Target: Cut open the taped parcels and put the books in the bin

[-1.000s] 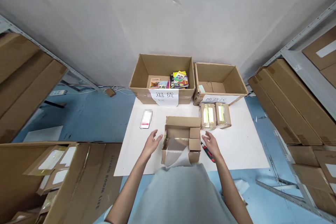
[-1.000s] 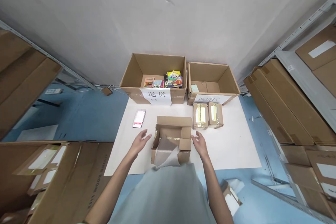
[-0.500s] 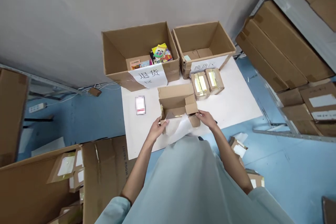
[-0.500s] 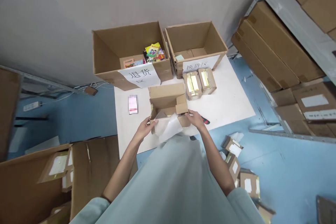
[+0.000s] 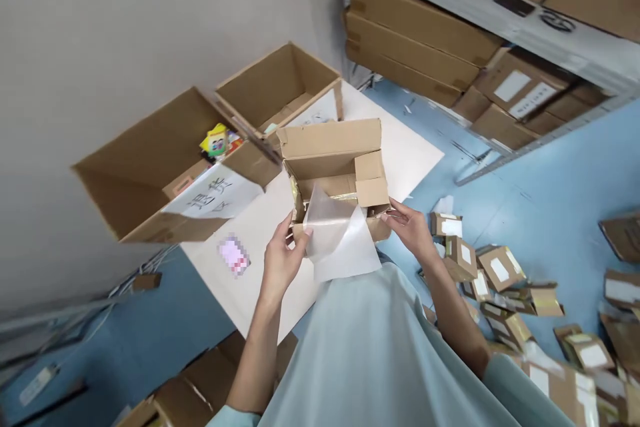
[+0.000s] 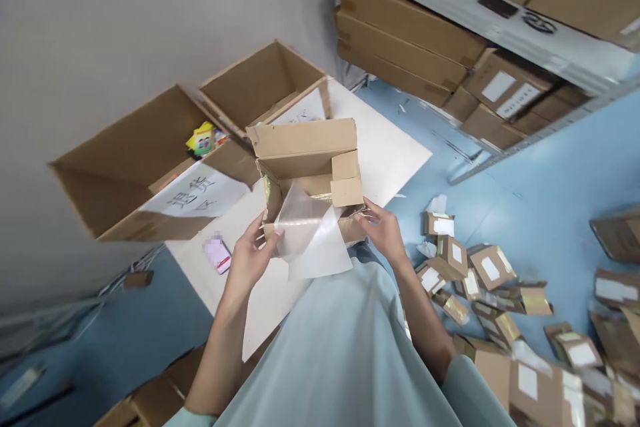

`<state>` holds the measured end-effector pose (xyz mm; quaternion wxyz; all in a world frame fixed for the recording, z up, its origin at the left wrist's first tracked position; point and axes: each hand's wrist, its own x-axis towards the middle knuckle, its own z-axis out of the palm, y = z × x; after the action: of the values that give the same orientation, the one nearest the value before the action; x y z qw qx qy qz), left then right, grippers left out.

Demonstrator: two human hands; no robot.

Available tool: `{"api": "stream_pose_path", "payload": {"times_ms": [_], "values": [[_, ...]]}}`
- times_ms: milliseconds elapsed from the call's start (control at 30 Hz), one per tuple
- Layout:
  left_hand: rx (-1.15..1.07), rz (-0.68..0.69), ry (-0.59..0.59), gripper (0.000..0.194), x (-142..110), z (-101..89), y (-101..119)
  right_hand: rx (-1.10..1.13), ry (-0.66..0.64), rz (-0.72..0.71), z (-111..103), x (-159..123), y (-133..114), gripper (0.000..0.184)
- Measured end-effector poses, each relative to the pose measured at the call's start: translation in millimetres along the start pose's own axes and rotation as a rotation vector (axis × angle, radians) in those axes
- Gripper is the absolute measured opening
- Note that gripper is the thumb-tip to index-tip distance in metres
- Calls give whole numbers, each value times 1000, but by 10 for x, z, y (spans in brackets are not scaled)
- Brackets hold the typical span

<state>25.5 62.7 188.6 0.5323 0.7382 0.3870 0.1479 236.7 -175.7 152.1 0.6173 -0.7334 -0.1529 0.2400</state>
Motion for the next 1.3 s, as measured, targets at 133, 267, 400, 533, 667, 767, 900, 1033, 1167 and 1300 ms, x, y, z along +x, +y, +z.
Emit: {"api": "stream_pose_path", "payload": {"times_ms": [133, 267, 400, 533, 667, 767, 900, 1033, 1167, 1300], "values": [[116, 162, -171, 69, 372, 576, 363, 16, 217, 21, -523, -219, 51, 74], [169, 376, -380, 66, 600, 1436, 805, 22, 491, 44, -1137, -555, 176, 77], [101, 569, -640, 63, 504, 2561, 1308, -5, 794, 58, -1805, -1176, 316, 77], [-77, 637, -1096, 71, 37, 3789, 1651, -159, 1264, 97, -2398, -2057, 598, 84], [-121, 622, -1382, 62, -450, 4389, 1606, -268, 1650, 295, -2574, -2834, 996, 97], [-87, 598, -1461, 55, -563, 4306, 1320, -214, 1553, 400, -2404, -3027, 1235, 91], [-53, 410, -1427, 51, -433, 3979, 807, -120, 1261, 441, -2072, -2689, 1363, 87], [-115, 198, -1283, 46, -190, 3633, 392, -120, 943, 417, -1785, -1980, 1334, 82], [-194, 79, -1078, 46, 78, 3180, 133, -145, 673, 315, -1485, -1235, 1234, 77], [-270, 7, -833, 47, 380, 2643, -55, -189, 397, 255, -1169, -532, 1083, 74]]}}
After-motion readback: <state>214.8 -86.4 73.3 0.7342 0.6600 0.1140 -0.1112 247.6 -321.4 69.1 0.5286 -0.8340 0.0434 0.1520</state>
